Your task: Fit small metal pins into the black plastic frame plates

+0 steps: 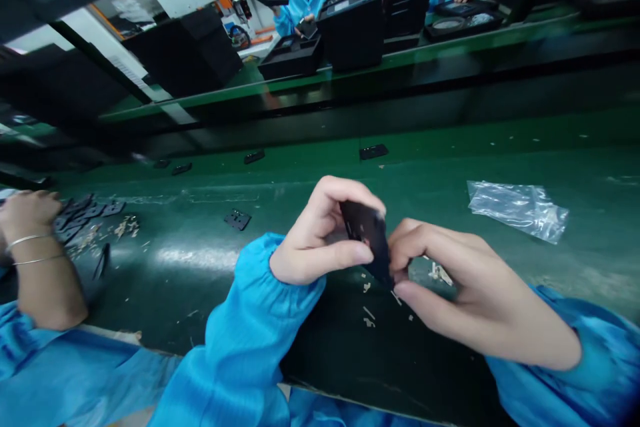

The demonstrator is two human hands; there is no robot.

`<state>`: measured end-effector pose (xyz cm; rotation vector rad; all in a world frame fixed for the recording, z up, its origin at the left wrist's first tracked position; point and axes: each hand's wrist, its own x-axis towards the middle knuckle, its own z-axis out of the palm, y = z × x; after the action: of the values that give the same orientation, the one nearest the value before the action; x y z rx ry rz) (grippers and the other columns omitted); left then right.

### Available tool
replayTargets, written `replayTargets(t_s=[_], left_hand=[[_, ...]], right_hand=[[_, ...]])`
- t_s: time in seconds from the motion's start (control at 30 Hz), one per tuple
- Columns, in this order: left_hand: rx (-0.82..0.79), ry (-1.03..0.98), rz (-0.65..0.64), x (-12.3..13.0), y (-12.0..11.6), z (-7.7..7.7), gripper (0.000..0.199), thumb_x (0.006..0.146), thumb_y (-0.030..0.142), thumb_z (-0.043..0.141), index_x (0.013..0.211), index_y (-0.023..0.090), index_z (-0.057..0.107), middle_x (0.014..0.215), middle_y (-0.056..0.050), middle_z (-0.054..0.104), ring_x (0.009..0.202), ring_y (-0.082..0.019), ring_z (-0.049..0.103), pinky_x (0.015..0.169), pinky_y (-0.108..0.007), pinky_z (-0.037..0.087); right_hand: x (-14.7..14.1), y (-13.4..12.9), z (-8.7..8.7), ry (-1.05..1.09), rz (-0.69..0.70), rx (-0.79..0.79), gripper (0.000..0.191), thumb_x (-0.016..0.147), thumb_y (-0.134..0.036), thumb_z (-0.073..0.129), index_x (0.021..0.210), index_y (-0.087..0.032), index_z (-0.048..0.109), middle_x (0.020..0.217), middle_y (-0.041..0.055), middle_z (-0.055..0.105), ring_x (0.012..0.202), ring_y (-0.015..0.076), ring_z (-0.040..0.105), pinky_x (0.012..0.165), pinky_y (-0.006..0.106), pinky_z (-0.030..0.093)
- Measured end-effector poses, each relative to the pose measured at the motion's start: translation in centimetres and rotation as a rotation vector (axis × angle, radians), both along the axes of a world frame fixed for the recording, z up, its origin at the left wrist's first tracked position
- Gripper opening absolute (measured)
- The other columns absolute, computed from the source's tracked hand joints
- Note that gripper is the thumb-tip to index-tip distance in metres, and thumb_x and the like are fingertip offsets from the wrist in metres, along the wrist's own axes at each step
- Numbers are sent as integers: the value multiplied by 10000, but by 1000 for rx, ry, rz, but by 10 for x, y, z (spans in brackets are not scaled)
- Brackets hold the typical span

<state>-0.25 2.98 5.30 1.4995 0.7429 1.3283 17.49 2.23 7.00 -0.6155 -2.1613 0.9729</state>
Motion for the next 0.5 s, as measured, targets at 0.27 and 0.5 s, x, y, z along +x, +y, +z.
replayTargets(t_s=[0.27, 0.5], left_hand=[[-56, 6, 125, 11, -22, 20, 536, 773, 154, 588, 1229, 307, 352, 858, -9, 526, 698, -124, 550, 617, -267, 494], [-142, -60, 34, 14, -18, 16, 600, 736, 132, 632, 1200, 345, 318, 807, 21, 496, 646, -105, 542, 568, -239, 481]], right_hand=[[-3, 3, -8, 131, -202, -115, 121, 791, -100, 537, 756, -201, 480, 643, -29, 603, 528, 93, 617, 514, 186, 514], [-6, 0, -8, 125, -276, -150, 105, 782, -126, 544, 734, -201, 488, 592, -31, 603, 495, 100, 612, 476, 181, 512]])
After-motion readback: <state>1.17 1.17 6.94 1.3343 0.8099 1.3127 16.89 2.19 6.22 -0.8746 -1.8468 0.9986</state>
